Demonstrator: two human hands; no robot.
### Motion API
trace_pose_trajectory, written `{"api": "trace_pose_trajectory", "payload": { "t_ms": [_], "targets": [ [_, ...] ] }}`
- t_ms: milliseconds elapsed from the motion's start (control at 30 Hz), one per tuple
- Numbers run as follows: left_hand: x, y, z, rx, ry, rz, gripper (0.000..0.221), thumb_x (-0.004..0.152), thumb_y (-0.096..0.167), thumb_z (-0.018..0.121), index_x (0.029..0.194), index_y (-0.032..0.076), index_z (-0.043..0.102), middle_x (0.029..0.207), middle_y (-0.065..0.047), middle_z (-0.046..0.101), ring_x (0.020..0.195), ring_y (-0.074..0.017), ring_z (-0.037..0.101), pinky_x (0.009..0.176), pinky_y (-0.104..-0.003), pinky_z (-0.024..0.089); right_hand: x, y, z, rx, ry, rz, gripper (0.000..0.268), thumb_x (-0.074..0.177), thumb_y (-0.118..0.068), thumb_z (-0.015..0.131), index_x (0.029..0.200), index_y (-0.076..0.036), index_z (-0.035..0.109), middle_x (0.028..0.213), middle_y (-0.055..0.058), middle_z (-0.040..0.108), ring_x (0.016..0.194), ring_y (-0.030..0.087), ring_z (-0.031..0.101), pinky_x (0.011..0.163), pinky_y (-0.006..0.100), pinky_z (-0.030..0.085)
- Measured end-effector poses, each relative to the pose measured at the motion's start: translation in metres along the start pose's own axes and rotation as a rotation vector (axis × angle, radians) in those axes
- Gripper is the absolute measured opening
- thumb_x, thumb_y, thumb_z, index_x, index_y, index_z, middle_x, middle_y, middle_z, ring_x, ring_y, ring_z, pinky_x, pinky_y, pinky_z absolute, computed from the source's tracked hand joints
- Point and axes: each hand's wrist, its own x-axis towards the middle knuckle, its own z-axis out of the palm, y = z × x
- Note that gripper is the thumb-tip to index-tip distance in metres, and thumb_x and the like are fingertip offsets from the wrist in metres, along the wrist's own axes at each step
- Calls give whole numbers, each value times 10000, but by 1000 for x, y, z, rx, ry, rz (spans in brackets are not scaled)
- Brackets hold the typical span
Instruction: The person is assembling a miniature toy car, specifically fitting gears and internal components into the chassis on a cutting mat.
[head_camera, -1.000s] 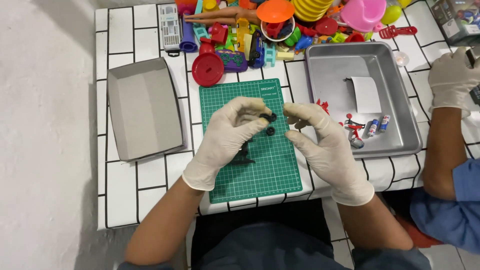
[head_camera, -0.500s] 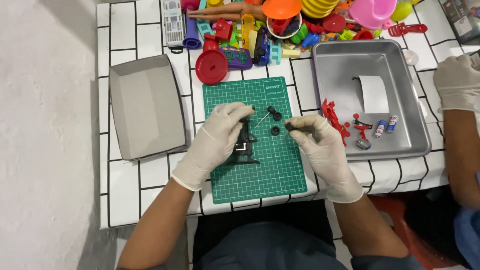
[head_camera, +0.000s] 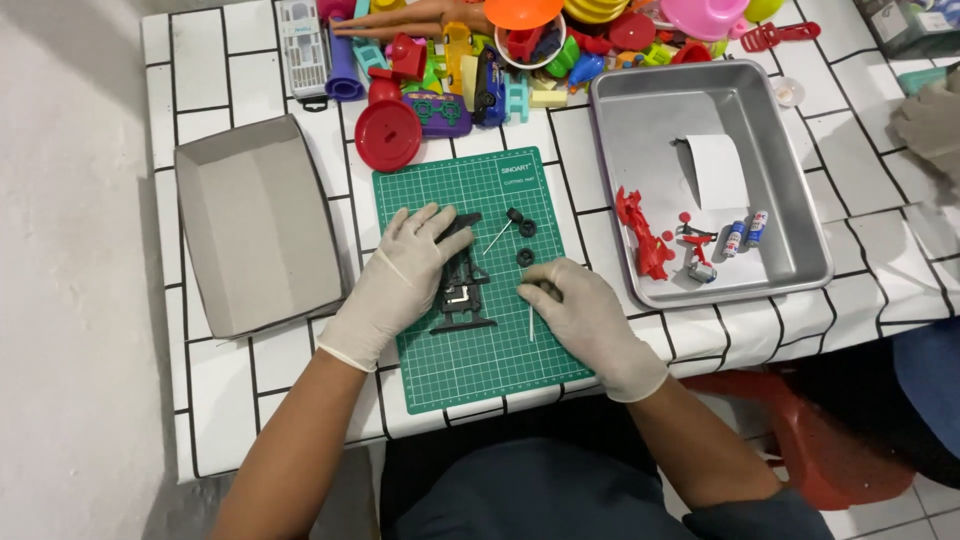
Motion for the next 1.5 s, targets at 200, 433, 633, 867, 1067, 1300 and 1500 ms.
{"api": "trace_pose_trajectory", "payload": {
  "t_ms": [200, 433, 633, 867, 1067, 1300, 1500],
  "targets": [
    [-13, 12, -10, -58, 113, -58, 517, 940, 71, 463, 1427, 237, 514, 1482, -156, 478, 1399, -378, 453, 1157, -579, 343, -9, 14, -12, -49, 312, -118, 242, 925, -248, 755, 1157, -179, 758, 961, 66, 751, 919, 243, 725, 812, 381, 587],
    [-47, 36, -33, -267, 348, -225, 368, 986, 183, 574, 1353, 158, 597, 1252, -94, 574, 1259, -300, 538, 1090, -445, 414, -28, 81, -116, -347, 389, 30, 274, 918, -175, 756, 1191, -197, 743, 1080, 57, 715, 1051, 261, 685, 932, 403, 530],
    [-58, 59, -45, -338, 471, -251, 311, 959, 80, 611, 1266, 35, 631, 1226, -160, 612, 1114, -345, 570, 1019, -473, 452, -24, 91, -136, -379, 167, 276, 261, 881, -190, 728, 1133, -123, 734, 1154, 85, 743, 1060, 288, 677, 933, 406, 499],
    [-55, 80, -44, -381, 474, -47, 258, 951, 97, 634, 1199, 28, 629, 1162, -146, 609, 1080, -351, 583, 972, -483, 492, -11, 92, -142, -387, 69, 433, 243, 883, -195, 693, 1123, -177, 721, 1018, 54, 739, 921, 277, 667, 830, 395, 488],
    [-49, 92, -43, -432, 473, 1, 236, 955, 90, 619, 1189, 54, 625, 1167, -123, 611, 1105, -343, 587, 1000, -492, 473, -16, 98, -155, -364, 80, 273, 290, 847, -150, 713, 1132, -106, 687, 1075, 43, 752, 1003, 240, 683, 892, 373, 499],
    [-30, 126, -55, -553, 555, 25, 278, 960, 76, 624, 1237, 53, 602, 1177, -114, 645, 1062, -295, 627, 959, -450, 513, -56, 46, -149, -46, 244, -340, 298, 899, 18, 699, 1173, -52, 603, 1100, 88, 652, 1000, 188, 637, 934, 295, 524],
    [-14, 162, -83, -1151, 233, -155, 563, 975, 506, 482, 1296, 55, 585, 1220, -127, 676, 1146, -260, 651, 1006, -402, 501, -70, -2, -118, 106, 128, -587, 369, 879, 51, 695, 1193, -120, 605, 1067, 64, 631, 984, 171, 641, 901, 275, 573]
  ]
}}
